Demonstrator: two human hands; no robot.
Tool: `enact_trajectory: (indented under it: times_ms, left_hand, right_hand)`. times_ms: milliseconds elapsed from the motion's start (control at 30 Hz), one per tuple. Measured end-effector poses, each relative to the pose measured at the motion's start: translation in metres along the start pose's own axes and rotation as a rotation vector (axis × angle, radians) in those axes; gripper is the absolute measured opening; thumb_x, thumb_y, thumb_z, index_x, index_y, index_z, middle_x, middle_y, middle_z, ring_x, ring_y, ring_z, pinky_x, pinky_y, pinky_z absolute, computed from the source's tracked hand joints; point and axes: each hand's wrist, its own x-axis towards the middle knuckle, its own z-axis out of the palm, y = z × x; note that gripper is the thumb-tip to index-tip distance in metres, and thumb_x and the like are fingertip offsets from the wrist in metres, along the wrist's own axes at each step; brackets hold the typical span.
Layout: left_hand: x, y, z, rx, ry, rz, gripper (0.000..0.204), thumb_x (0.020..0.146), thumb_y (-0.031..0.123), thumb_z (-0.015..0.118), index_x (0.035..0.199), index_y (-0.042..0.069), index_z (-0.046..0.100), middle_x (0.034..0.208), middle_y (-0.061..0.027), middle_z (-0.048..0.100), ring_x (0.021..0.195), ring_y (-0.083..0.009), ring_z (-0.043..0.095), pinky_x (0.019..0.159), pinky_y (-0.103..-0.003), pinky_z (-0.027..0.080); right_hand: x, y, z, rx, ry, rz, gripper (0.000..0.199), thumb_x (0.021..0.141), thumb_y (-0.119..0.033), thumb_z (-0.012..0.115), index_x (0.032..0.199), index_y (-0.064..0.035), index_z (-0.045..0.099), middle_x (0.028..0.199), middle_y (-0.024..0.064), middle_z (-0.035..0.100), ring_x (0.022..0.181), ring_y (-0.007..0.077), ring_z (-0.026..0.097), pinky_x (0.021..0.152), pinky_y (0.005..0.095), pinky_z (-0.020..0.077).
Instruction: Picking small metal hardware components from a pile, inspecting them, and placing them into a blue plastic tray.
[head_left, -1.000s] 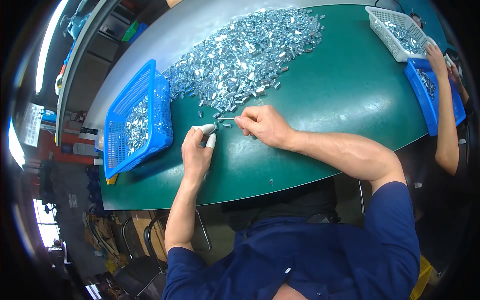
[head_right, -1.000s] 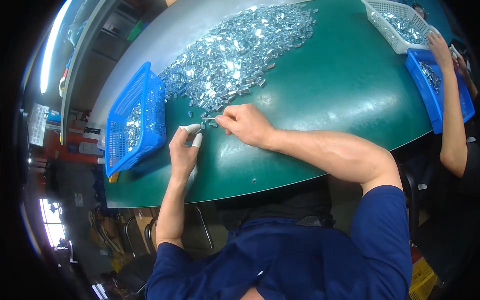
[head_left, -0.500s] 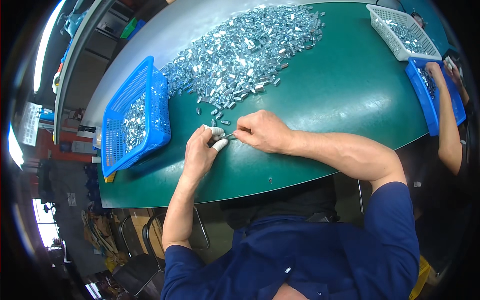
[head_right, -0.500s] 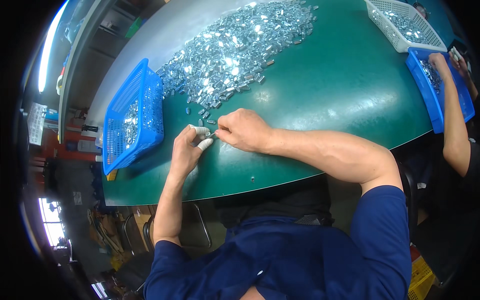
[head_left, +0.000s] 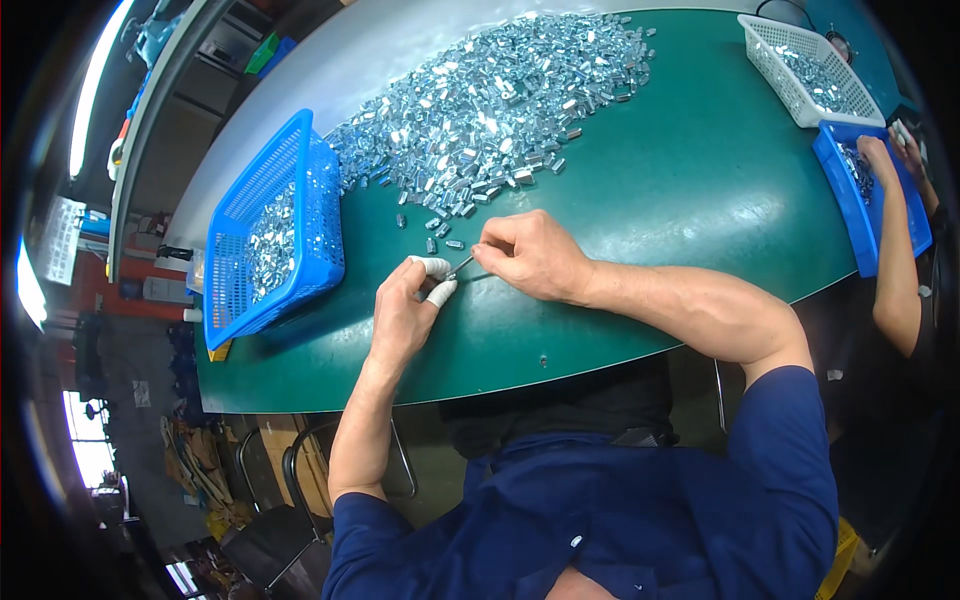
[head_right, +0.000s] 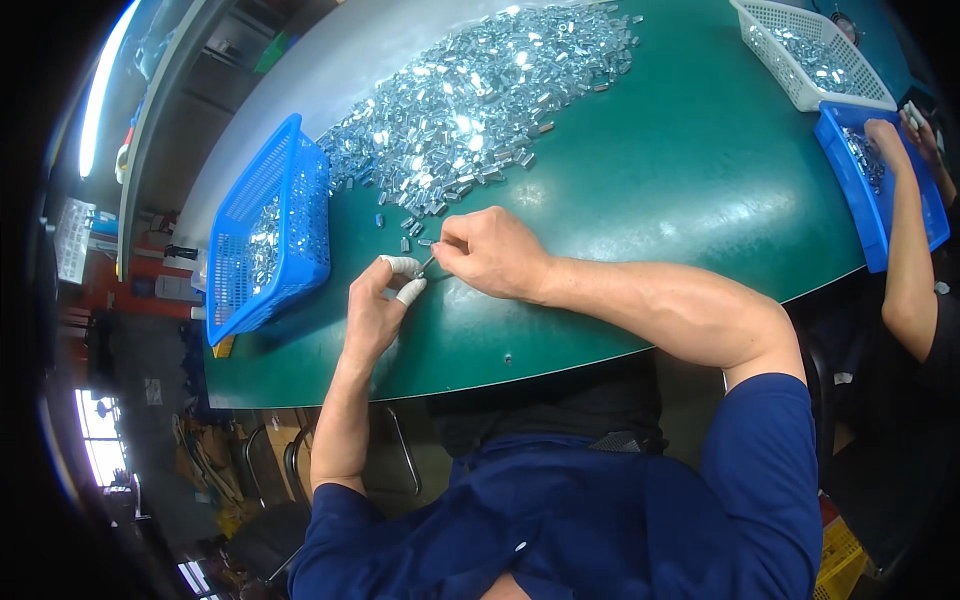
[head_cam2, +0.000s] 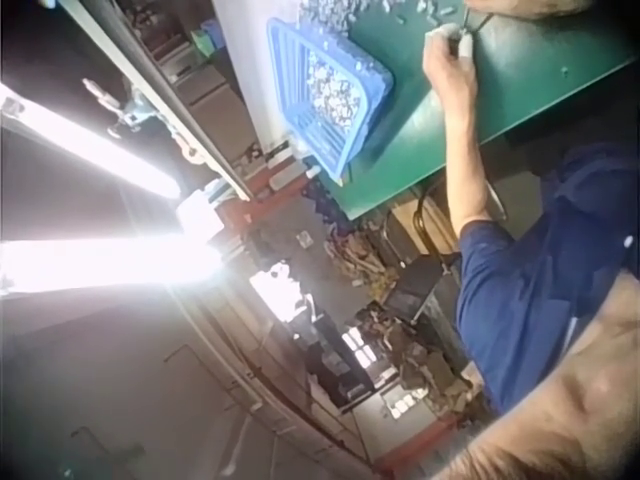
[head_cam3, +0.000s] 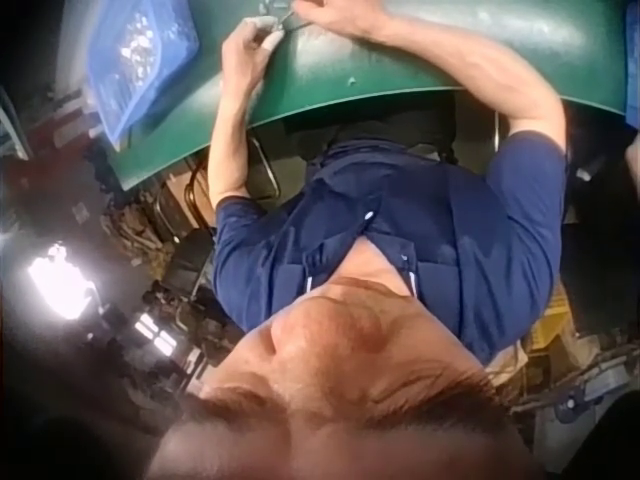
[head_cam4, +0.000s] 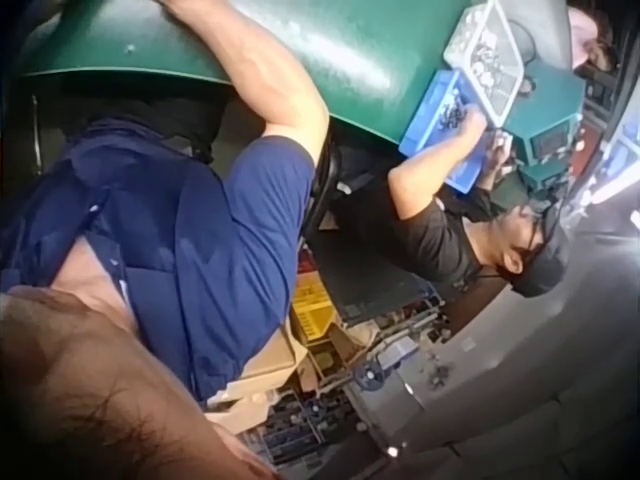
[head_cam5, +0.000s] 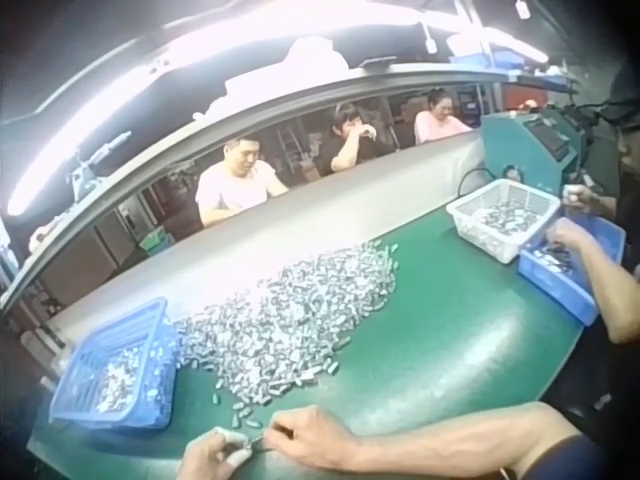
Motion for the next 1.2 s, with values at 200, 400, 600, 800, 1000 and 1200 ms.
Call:
enact_trajectory:
  times_ms: [200, 400, 600, 800, 1000, 1200]
  left_hand:
    - [-0.001, 0.003, 0.0, 0.087, 0.016, 0.02, 0.019, 0.084, -0.001, 0.081, 0.102, 0.0, 0.072, 0.089, -0.0087, 0.07, 0.076, -0.0178, 0.068, 0.07, -0.031, 0.054]
    - [0.004, 0.016, 0.004, 0.219, 0.047, 0.19, 0.02, 0.083, -0.002, 0.081, 0.1, 0.0, 0.072, 0.092, -0.0116, 0.071, 0.081, -0.0254, 0.071, 0.071, -0.035, 0.055]
    - [0.01, 0.019, 0.011, 0.152, 0.126, 0.283, 0.021, 0.077, -0.001, 0.083, 0.095, 0.001, 0.072, 0.087, -0.0125, 0.068, 0.081, -0.0318, 0.066, 0.071, -0.042, 0.054]
    - [0.013, 0.026, 0.017, 0.235, 0.132, 0.356, 0.02, 0.077, 0.001, 0.082, 0.094, 0.002, 0.072, 0.087, -0.0123, 0.068, 0.079, -0.0318, 0.064, 0.069, -0.043, 0.053]
    - [0.014, 0.029, 0.015, 0.23, 0.129, 0.302, 0.02, 0.08, 0.002, 0.082, 0.097, 0.002, 0.071, 0.09, -0.0123, 0.07, 0.083, -0.0331, 0.066, 0.072, -0.043, 0.054]
    - [-0.002, 0.025, -0.023, 0.275, 0.136, 0.269, 0.019, 0.082, 0.004, 0.082, 0.098, 0.003, 0.072, 0.093, -0.0128, 0.071, 0.087, -0.0335, 0.068, 0.076, -0.042, 0.055]
  right_hand:
    - [-0.002, 0.007, 0.002, -0.136, 0.0, -0.234, 0.024, 0.092, -0.023, 0.067, 0.079, -0.0025, 0.066, 0.075, 0.0178, 0.067, 0.071, 0.0386, 0.066, 0.065, 0.0497, 0.0507]
    - [-0.004, 0.005, 0.006, -0.219, 0.051, -0.45, 0.025, 0.096, -0.023, 0.068, 0.08, -0.0036, 0.067, 0.072, 0.0152, 0.063, 0.07, 0.0366, 0.064, 0.064, 0.0485, 0.0494]
    - [-0.003, 0.006, 0.003, -0.271, -0.109, -0.142, 0.037, 0.101, -0.032, 0.06, 0.076, -0.0048, 0.069, 0.074, 0.0198, 0.067, 0.073, 0.0425, 0.066, 0.066, 0.0535, 0.0501]
    - [-0.003, 0.008, 0.008, -0.146, -0.023, -0.082, 0.04, 0.102, -0.032, 0.061, 0.076, -0.0032, 0.067, 0.068, 0.0189, 0.064, 0.064, 0.0404, 0.062, 0.061, 0.0498, 0.0465]
    - [-0.001, 0.013, 0.006, -0.131, 0.005, -0.135, 0.035, 0.103, -0.027, 0.062, 0.078, -0.0018, 0.065, 0.07, 0.018, 0.064, 0.066, 0.0381, 0.062, 0.06, 0.047, 0.0467]
    - [0.003, 0.002, -0.003, -0.068, 0.177, -0.305, 0.032, 0.105, -0.022, 0.06, 0.081, -0.0009, 0.065, 0.071, 0.0121, 0.065, 0.063, 0.028, 0.065, 0.059, 0.041, 0.0481]
